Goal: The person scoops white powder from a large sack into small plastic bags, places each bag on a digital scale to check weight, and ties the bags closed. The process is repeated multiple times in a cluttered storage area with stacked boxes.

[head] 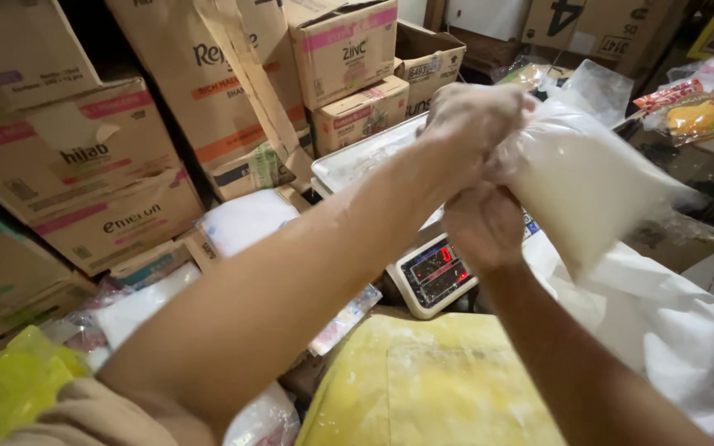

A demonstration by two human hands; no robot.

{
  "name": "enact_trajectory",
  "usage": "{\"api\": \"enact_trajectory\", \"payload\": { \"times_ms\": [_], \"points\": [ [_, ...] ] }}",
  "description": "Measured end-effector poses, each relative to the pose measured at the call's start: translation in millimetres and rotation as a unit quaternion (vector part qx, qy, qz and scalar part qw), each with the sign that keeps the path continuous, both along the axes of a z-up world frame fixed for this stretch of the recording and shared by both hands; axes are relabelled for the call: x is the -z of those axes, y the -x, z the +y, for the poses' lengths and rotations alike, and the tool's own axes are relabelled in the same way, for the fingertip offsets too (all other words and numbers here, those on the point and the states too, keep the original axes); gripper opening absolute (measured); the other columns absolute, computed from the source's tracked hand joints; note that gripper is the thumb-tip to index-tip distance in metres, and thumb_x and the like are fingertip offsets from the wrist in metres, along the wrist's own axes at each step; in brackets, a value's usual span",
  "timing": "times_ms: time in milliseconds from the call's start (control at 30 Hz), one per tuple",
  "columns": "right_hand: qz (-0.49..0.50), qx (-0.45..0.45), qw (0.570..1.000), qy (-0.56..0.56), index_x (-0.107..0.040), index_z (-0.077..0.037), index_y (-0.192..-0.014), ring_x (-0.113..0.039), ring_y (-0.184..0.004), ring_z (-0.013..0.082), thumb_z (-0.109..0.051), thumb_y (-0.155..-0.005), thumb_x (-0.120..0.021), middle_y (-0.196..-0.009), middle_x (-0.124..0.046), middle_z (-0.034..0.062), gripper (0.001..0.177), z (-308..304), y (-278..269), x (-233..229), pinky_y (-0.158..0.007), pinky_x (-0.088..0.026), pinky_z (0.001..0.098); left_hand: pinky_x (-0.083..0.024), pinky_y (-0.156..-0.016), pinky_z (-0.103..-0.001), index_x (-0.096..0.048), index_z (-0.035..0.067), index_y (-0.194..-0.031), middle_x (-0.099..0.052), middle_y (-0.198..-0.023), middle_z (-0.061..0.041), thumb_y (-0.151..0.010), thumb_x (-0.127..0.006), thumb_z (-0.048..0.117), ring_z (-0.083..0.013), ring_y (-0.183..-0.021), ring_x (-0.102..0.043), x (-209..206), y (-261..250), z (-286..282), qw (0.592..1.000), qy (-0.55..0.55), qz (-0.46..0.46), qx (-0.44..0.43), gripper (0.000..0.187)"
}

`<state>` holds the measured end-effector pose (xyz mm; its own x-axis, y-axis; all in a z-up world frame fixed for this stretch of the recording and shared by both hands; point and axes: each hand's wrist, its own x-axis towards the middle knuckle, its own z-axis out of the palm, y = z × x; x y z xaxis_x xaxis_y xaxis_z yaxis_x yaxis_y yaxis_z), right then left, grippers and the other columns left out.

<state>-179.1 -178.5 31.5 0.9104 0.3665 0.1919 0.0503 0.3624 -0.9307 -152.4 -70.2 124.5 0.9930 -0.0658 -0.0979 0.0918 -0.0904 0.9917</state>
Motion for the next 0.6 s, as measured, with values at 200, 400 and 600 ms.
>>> {"api": "enact_trajectory", "payload": {
  "times_ms": [200,400,600],
  "points": [
    [-0.133,0.157,0.973,0.102,-0.061,-0.004,-0.120,-0.064,-0.098,0.0187,-0.021,-0.101,-0.056,-0.109,-0.067,0.0080,0.026,42,34,24,-0.087,-0.055,0.0341,-0.044,-0.080,-0.045,-0.087,0.014,-0.095,-0.076,-0.096,-0.012,-0.080,-0.080,0.032,-0.0265,-0.091,-0.051,55,17,25,0.971,-0.180,-0.076,-0.139,0.024],
    [-0.275,0.221,0.907,0.230,-0.062,-0.002,-0.115,-0.062,-0.098,0.0179,-0.019,-0.104,-0.054,-0.110,-0.064,0.0075,0.022,24,55,24,-0.086,-0.054,0.0333,-0.063,-0.080,-0.032,-0.086,0.011,-0.098,-0.084,-0.089,-0.010,-0.076,-0.072,0.019,-0.0178,-0.079,-0.078,89,53,64,0.988,-0.049,-0.134,-0.053,0.027],
    [-0.278,0.192,0.909,0.245,-0.064,0.000,-0.111,-0.060,-0.099,0.0171,-0.016,-0.107,-0.052,-0.111,-0.061,0.0070,0.020,-11,81,40,-0.086,-0.052,0.0325,-0.062,-0.077,-0.033,-0.079,0.003,-0.109,-0.080,-0.095,-0.011,-0.081,-0.073,0.015,-0.0174,-0.081,-0.075,115,74,94,0.973,0.097,-0.093,0.189,0.031]
  ]
}}
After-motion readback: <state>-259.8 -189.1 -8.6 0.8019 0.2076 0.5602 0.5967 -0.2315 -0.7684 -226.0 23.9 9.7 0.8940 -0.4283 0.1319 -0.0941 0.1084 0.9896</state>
